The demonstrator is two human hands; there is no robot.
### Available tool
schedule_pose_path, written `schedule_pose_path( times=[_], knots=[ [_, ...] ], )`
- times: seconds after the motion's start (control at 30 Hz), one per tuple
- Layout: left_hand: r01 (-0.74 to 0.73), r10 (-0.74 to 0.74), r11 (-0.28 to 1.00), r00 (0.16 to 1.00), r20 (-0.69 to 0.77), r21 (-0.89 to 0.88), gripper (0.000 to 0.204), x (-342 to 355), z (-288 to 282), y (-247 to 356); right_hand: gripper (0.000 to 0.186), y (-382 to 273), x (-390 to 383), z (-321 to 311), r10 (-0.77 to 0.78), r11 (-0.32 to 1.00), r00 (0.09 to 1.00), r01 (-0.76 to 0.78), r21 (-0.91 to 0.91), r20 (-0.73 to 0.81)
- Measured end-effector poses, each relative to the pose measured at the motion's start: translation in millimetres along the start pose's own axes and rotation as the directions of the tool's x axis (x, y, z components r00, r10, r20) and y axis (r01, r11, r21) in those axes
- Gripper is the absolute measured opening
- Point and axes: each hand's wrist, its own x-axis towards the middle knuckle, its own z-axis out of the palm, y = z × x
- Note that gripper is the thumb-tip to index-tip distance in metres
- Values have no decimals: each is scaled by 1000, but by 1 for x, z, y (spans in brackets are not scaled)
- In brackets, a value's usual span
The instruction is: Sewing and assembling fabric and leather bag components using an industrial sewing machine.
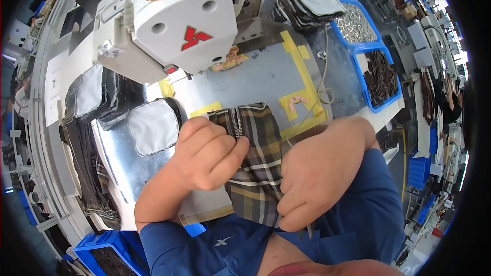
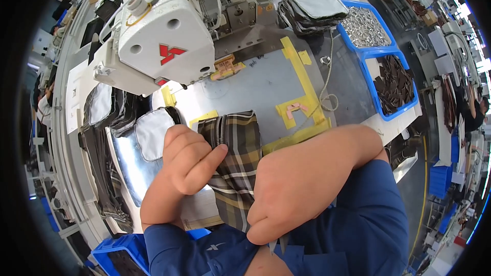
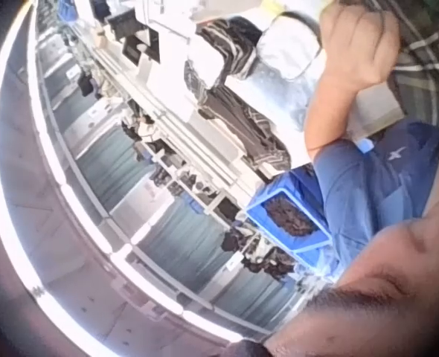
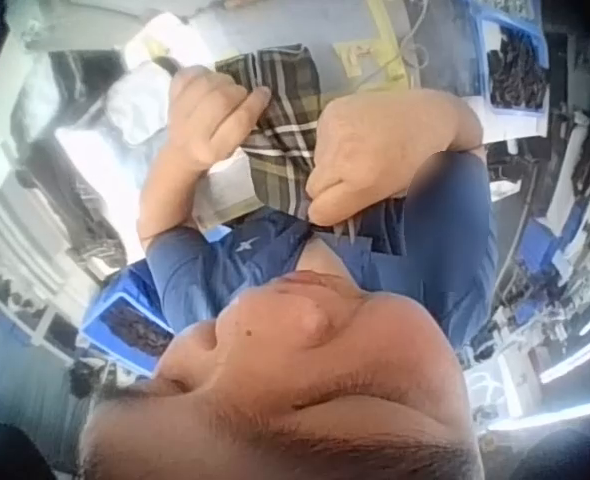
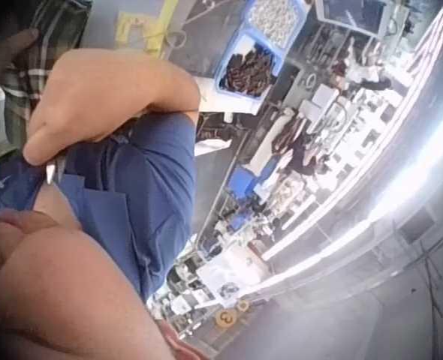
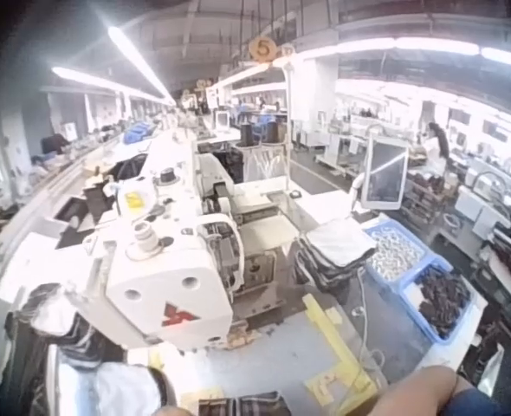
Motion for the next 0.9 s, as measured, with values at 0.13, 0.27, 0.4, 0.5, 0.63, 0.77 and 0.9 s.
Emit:
schedule_pose_path(
  times=[0.13,0.27,0.4,0.5,0.63,0.77,0.9],
  knots=[
    [-98,107,984,993,-54,147,29,-6,-2,4,13,0,-1,2,-19,999,1000,19,-40,8],
    [-146,158,966,987,-38,213,26,-14,-13,11,13,-1,-2,5,-37,999,999,37,-32,4],
    [-118,118,959,993,16,259,31,-18,-21,28,15,2,0,12,-31,999,999,31,-5,23],
    [-80,60,957,995,80,277,40,-22,-25,37,16,6,2,17,-38,999,999,37,8,36],
    [-98,93,942,995,30,322,40,-28,-21,38,16,10,6,19,-40,998,996,35,56,78],
    [-107,123,927,992,-20,359,37,-29,-17,38,16,11,6,17,-37,997,997,32,70,67],
    [-87,114,920,992,-48,382,34,-28,-14,40,16,11,6,16,-34,995,997,27,96,74]
  ],
)
